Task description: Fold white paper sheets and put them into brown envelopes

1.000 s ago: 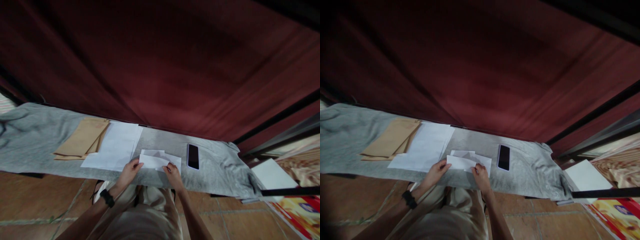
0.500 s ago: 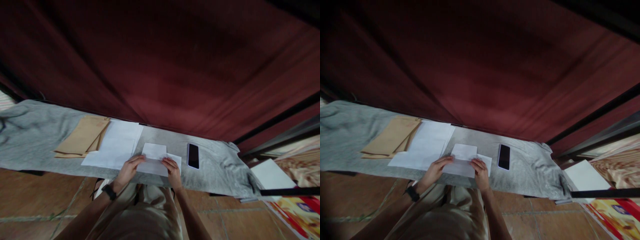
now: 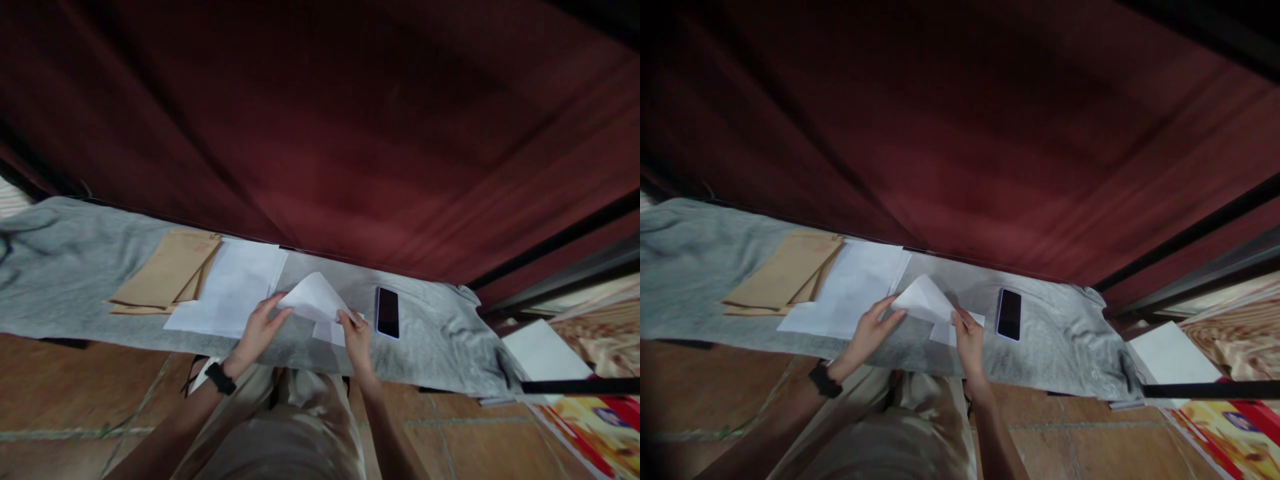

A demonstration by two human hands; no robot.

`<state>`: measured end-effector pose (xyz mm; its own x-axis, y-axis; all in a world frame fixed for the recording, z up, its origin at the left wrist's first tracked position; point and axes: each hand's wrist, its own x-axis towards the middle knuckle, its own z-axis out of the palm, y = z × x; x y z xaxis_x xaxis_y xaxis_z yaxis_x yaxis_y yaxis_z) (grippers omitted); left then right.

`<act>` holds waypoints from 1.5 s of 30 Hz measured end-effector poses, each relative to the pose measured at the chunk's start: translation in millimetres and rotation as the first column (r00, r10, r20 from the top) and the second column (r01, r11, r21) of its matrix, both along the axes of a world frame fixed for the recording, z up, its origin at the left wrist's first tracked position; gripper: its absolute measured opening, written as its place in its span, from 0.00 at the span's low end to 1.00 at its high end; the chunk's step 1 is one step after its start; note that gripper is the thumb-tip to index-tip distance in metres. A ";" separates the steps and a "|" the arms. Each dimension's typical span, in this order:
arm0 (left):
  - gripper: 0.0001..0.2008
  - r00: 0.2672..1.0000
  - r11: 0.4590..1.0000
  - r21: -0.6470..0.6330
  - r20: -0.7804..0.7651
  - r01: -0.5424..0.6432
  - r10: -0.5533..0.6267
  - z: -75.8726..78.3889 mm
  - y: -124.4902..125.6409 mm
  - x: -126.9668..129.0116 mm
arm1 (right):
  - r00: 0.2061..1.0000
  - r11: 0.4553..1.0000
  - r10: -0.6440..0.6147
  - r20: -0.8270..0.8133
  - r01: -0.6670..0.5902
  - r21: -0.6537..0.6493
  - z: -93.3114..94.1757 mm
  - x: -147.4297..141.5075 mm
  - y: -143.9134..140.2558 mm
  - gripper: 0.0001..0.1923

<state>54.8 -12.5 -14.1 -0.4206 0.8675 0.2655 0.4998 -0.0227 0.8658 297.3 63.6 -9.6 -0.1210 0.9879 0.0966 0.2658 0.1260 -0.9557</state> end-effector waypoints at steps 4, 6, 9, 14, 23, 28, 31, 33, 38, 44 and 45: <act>0.23 0.988 0.995 -0.017 0.123 -0.094 0.095 4.3 20.3 -4.7 | 0.978 0.978 -0.094 -0.186 0.056 -0.202 -8.6 -12.0 8.7 0.23; 0.22 0.986 0.995 -0.057 0.138 -0.086 0.093 -1.6 29.0 -8.5 | 0.954 0.959 -0.097 -0.284 0.013 -0.281 -23.9 -15.4 6.6 0.22; 0.19 0.995 0.996 -0.089 0.092 -0.019 0.028 -12.4 41.2 -13.6 | 0.953 0.940 -0.107 -0.284 0.004 -0.341 -48.8 -12.2 -2.1 0.23; 0.14 0.996 0.987 -0.134 0.015 0.093 -0.091 -19.1 64.3 -21.0 | 0.982 0.979 -0.187 -0.038 0.183 -0.085 -62.3 10.0 -14.8 0.29; 0.14 0.998 0.985 -0.166 0.059 0.049 -0.039 -26.6 96.1 -34.7 | 0.894 0.934 -0.135 0.428 -0.030 0.357 -56.2 5.7 -8.2 0.23; 0.15 0.989 0.986 -0.165 0.135 -0.036 0.059 -29.2 97.2 -42.2 | 0.759 0.910 -0.130 0.638 -0.165 0.381 -72.8 9.9 -13.4 0.26; 0.13 0.971 0.985 -0.161 0.219 -0.060 0.095 -27.3 96.6 -40.9 | 0.733 0.909 -0.121 0.669 -0.189 0.372 -74.9 12.7 -15.2 0.26; 0.13 0.950 0.985 -0.161 0.294 -0.058 0.104 -24.2 95.7 -38.2 | 0.738 0.909 -0.111 0.666 -0.195 0.369 -73.8 13.2 -15.0 0.26; 0.21 0.864 0.989 -0.109 0.482 -0.103 0.144 -7.6 87.0 -45.2 | 0.753 0.904 -0.113 0.649 -0.194 0.382 -71.6 12.9 -14.3 0.26; 0.23 0.683 0.931 -0.070 0.659 -0.359 0.314 8.4 62.0 -88.7 | 0.770 0.884 -0.142 0.622 -0.185 0.430 -72.6 11.0 -15.8 0.25; 0.22 0.665 0.914 -0.067 0.665 -0.400 0.340 8.0 56.7 -95.2 | 0.768 0.883 -0.145 0.624 -0.184 0.432 -73.0 10.8 -16.1 0.25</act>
